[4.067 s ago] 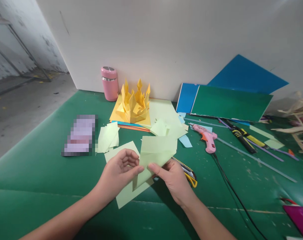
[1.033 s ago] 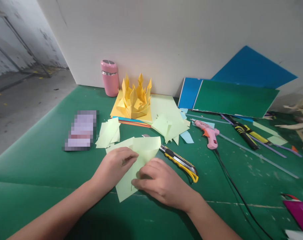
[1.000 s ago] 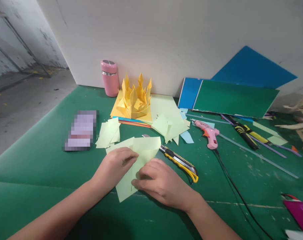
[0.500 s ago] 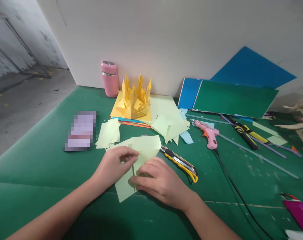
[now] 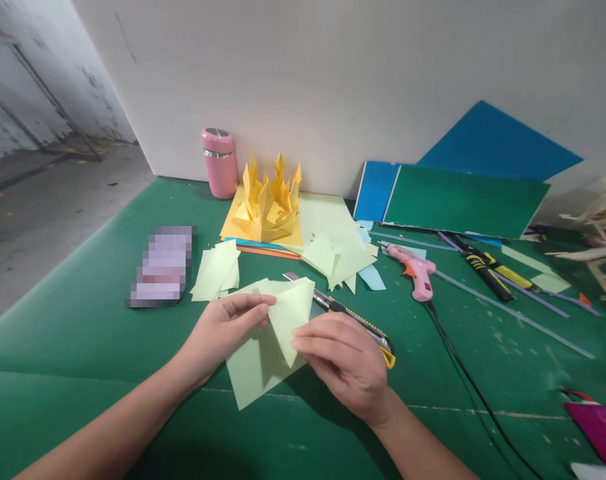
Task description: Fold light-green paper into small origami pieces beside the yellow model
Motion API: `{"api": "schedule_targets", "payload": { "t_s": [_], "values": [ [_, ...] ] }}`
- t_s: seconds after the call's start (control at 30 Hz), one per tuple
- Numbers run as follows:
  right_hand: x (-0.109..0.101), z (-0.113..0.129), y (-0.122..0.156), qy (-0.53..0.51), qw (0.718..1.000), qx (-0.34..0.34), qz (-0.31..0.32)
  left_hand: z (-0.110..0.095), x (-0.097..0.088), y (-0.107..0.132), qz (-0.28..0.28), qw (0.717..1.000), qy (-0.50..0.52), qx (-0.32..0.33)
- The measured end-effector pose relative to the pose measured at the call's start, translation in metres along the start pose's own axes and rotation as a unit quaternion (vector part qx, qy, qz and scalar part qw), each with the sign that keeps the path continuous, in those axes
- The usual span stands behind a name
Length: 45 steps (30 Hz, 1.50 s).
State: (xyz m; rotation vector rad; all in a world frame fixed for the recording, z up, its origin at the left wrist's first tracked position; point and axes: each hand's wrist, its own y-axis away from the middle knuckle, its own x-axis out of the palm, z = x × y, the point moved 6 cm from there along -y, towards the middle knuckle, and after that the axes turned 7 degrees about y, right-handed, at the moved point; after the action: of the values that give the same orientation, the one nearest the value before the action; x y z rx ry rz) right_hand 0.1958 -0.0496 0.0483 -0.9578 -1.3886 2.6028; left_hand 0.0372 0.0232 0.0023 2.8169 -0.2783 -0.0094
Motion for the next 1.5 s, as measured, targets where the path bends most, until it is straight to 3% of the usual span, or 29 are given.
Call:
{"api": "schedule_targets", "payload": {
  "t_s": [0.07, 0.13, 0.2, 0.27, 0.33, 0.4, 0.5, 0.6, 0.73, 0.87, 1.03, 1.17, 1.3, 1.5],
  "values": [
    [-0.004, -0.007, 0.002, -0.017, 0.997, 0.063, -0.038, -0.008, 0.004, 0.002, 0.023, 0.997, -0.037, 0.069],
    [-0.006, -0.015, 0.006, -0.044, 0.987, 0.136, -0.078, -0.020, 0.007, 0.008, 0.030, 0.975, -0.104, 0.195],
    [-0.006, -0.024, 0.012, -0.088, 0.967, 0.211, -0.109, -0.031, 0.009, 0.017, 0.017, 0.927, -0.179, 0.330],
    [-0.004, -0.032, 0.016, -0.141, 0.941, 0.279, -0.128, -0.038, 0.011, 0.027, -0.005, 0.874, -0.237, 0.424],
    [0.001, -0.039, 0.019, -0.203, 0.909, 0.336, -0.137, -0.043, 0.010, 0.034, -0.037, 0.828, -0.281, 0.484],
    [0.007, -0.044, 0.021, -0.269, 0.875, 0.380, -0.130, -0.046, 0.011, 0.039, -0.045, 0.804, -0.299, 0.512],
    [0.016, -0.049, 0.022, -0.336, 0.838, 0.420, -0.093, -0.043, 0.018, 0.039, 0.039, 0.819, -0.281, 0.499],
    [0.019, -0.052, 0.024, -0.339, 0.834, 0.432, -0.061, -0.037, 0.025, 0.036, 0.102, 0.835, -0.281, 0.461],
    [0.014, -0.050, 0.022, -0.290, 0.865, 0.405, -0.050, -0.036, 0.025, 0.032, 0.105, 0.847, -0.284, 0.437],
    [0.004, -0.047, 0.017, -0.230, 0.900, 0.359, -0.087, -0.036, 0.023, 0.030, 0.097, 0.862, -0.285, 0.407],
    [0.002, -0.049, 0.019, -0.212, 0.895, 0.375, -0.111, -0.032, 0.019, 0.028, 0.067, 0.882, -0.272, 0.378],
    [0.005, -0.053, 0.022, -0.238, 0.872, 0.410, -0.123, -0.032, 0.024, 0.033, 0.112, 0.853, -0.272, 0.430],
    [0.006, -0.053, 0.021, -0.251, 0.869, 0.409, -0.120, -0.031, 0.026, 0.037, 0.132, 0.818, -0.293, 0.477],
    [0.009, -0.054, 0.023, -0.282, 0.859, 0.412, -0.115, -0.028, 0.028, 0.038, 0.166, 0.814, -0.296, 0.472]
  ]
}}
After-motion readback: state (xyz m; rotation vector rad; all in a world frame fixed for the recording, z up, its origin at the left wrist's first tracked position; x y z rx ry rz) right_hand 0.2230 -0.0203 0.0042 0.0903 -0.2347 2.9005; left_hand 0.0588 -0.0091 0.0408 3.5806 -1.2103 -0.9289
